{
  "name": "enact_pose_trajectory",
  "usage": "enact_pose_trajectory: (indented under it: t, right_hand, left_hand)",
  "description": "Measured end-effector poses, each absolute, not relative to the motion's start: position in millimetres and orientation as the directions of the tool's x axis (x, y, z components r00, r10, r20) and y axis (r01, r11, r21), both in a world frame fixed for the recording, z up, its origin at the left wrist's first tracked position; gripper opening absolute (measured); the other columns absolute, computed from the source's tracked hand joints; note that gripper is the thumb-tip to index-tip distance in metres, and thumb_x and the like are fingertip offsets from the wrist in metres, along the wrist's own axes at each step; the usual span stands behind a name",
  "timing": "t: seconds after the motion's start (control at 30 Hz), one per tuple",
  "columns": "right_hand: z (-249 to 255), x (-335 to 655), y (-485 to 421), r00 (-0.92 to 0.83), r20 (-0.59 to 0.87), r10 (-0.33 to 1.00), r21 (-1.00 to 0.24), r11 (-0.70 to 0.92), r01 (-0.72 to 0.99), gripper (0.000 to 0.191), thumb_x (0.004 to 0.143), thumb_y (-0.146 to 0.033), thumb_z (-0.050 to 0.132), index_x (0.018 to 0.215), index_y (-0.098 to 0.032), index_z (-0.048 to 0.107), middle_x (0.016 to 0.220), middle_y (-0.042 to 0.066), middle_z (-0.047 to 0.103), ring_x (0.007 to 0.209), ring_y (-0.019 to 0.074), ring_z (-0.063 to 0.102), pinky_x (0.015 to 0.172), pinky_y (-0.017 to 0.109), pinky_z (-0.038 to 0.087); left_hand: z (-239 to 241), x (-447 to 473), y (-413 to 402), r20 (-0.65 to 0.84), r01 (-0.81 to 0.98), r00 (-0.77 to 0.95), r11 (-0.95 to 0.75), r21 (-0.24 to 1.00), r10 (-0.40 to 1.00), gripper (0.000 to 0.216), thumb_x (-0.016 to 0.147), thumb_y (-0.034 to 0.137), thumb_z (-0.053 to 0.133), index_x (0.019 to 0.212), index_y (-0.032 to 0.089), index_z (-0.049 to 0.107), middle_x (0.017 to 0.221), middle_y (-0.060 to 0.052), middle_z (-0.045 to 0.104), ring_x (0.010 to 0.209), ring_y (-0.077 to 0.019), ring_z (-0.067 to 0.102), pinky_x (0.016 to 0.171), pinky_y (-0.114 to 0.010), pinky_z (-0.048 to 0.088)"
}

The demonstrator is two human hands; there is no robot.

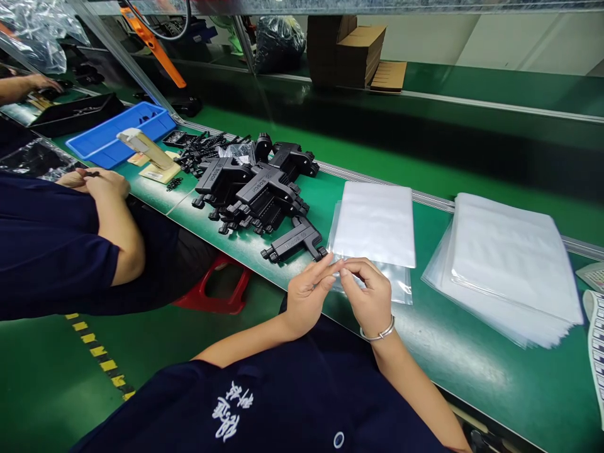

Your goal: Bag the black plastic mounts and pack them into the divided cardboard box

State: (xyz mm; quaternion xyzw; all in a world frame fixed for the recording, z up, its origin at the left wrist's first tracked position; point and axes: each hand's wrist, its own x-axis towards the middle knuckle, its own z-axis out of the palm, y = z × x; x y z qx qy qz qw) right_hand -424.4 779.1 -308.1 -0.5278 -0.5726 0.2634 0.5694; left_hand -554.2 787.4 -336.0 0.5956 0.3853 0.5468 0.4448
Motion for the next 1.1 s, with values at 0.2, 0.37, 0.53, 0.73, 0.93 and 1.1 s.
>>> enact_pose_trajectory:
  t: [0.2,0.37,0.53,0.73,0.93,1.1]
  right_hand:
    - [-311,-422,781,0.205,0.311,0.928,-0.942,0.273,0.196,0.013,0.082,-0.015,0.056,0.07,-0.021,0.059,0.075,-0.001,0.061,0.072,0.0129,0.059,0.065,0.026,0.049]
    - [-319,-419,784,0.2,0.2,0.959,-0.979,0.19,0.069,0.011,0.081,-0.02,0.057,0.07,-0.021,0.059,0.077,0.0,0.06,0.073,0.0129,0.059,0.062,0.024,0.048]
    - [-321,-416,784,0.217,0.219,0.951,-0.974,0.201,0.103,0.01,0.083,-0.022,0.056,0.073,-0.021,0.06,0.076,0.0,0.061,0.072,0.0138,0.059,0.062,0.025,0.049]
    - [-313,-415,777,0.224,0.491,0.842,-0.816,0.354,0.457,0.012,0.087,-0.016,0.054,0.086,-0.021,0.064,0.086,0.003,0.067,0.082,0.017,0.063,0.073,0.032,0.052]
    - [-315,-421,777,0.092,0.651,0.753,-0.591,0.427,0.684,0.013,0.088,-0.013,0.054,0.092,-0.02,0.064,0.089,0.006,0.071,0.084,0.0189,0.066,0.076,0.033,0.053]
    - [-316,-423,776,0.071,0.657,0.751,-0.552,0.414,0.724,0.015,0.09,-0.015,0.052,0.096,-0.021,0.065,0.09,0.007,0.072,0.085,0.0202,0.068,0.077,0.035,0.054]
  left_hand:
    - [-321,-550,790,-0.049,-0.348,0.162,0.104,0.932,0.986,0.04,0.078,0.033,0.077,0.117,0.025,0.07,0.105,-0.006,0.075,0.081,-0.0139,0.067,0.072,-0.024,0.054]
    - [-304,-550,795,-0.335,-0.552,0.347,0.479,0.682,0.876,0.041,0.072,0.026,0.081,0.112,0.02,0.072,0.113,-0.009,0.072,0.062,-0.0042,0.054,0.048,-0.012,0.04]
    - [-299,-553,797,-0.369,-0.595,0.431,0.566,0.57,0.824,0.03,0.085,0.027,0.068,0.114,0.018,0.071,0.128,-0.01,0.065,0.07,-0.0062,0.057,0.051,-0.013,0.042]
    - [-302,-552,792,-0.207,-0.542,0.383,0.4,0.739,0.9,0.054,0.097,0.055,0.039,0.134,0.019,0.056,0.143,-0.01,0.053,0.127,-0.0206,0.049,0.096,-0.029,0.044]
    - [-308,-559,783,0.116,-0.267,0.483,0.02,0.963,0.868,0.073,0.094,0.063,0.031,0.155,0.025,0.015,0.157,-0.009,0.031,0.148,-0.0237,0.02,0.121,-0.043,0.011]
    - [-308,-564,783,0.23,-0.061,0.549,-0.236,0.97,0.804,0.077,0.094,0.063,0.025,0.155,0.026,-0.004,0.161,-0.011,0.019,0.149,-0.025,0.015,0.122,-0.047,0.009]
